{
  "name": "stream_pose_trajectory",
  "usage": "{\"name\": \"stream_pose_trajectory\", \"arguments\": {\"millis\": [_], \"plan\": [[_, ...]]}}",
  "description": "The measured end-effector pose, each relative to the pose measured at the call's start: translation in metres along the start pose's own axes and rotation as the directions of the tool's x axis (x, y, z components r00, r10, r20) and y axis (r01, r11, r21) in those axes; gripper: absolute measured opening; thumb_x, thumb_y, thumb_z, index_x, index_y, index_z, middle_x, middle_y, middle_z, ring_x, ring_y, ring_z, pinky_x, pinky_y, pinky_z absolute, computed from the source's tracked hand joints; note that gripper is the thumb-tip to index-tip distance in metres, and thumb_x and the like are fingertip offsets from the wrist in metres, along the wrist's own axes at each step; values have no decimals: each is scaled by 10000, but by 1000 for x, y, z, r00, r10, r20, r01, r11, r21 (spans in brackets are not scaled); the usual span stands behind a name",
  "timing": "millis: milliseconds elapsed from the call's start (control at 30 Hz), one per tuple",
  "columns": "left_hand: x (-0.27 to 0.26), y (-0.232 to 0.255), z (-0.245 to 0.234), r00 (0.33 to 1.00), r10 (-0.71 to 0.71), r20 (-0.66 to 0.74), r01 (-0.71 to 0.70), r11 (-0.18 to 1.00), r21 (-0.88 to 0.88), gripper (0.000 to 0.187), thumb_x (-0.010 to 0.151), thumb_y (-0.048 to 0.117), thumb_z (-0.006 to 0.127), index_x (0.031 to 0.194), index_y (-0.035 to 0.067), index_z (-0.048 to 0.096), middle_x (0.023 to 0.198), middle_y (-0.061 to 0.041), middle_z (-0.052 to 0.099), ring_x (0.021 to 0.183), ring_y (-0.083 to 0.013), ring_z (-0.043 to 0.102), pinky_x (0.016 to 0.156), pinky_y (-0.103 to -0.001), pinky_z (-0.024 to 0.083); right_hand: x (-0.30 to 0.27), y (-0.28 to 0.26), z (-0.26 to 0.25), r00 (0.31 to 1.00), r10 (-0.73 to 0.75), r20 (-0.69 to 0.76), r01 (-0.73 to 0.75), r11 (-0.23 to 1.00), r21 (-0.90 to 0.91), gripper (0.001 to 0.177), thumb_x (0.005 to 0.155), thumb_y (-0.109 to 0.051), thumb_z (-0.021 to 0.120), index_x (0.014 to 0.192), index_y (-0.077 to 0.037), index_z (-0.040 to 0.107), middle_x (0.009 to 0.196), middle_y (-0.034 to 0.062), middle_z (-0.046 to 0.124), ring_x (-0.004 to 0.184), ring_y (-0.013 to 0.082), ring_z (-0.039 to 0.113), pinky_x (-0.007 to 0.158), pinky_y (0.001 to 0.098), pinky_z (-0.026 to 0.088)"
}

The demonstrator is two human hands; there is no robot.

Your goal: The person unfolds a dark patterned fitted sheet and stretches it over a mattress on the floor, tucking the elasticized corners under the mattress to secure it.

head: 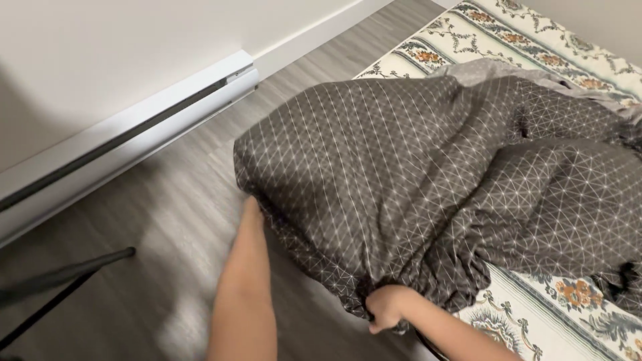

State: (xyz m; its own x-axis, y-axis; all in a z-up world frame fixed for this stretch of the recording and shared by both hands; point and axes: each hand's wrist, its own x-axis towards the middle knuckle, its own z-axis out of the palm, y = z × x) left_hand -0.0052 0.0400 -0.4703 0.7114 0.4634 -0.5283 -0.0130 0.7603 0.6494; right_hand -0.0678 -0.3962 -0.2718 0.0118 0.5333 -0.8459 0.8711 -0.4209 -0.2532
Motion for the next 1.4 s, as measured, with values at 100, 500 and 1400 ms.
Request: {"name": "stream_pose_trajectory", "arguments": {"millis": [100,500,1400], "plan": [[12,8,5,1000,-2,20,2,1000,10,461,1049,353,496,1356,27,604,1291,-140,686,1129,-298,652,904,-401,562,-17,-31,-7,989,90,-114,-82,994,77,833,888,-522,751,1377,91,469,1117,265,680,1085,425,645,933,487,527],[35,34,7,999,30,-15,-28,995,98,427,1033,326,509,1326,33,616,1266,-149,691,1117,-315,655,898,-417,560,-1,-66,-166,10,-146,-989,-120,982,-146,624,644,-433,775,1191,-141,705,1079,173,655,986,336,614,809,436,432],[58,-28,-6,998,-56,20,55,998,39,355,999,263,539,1260,47,644,1209,-170,701,1089,-354,663,886,-453,555,12,2,-153,291,230,-929,181,940,289,743,706,-507,873,1335,-251,572,1430,121,508,1353,347,400,1121,551,234]]}}
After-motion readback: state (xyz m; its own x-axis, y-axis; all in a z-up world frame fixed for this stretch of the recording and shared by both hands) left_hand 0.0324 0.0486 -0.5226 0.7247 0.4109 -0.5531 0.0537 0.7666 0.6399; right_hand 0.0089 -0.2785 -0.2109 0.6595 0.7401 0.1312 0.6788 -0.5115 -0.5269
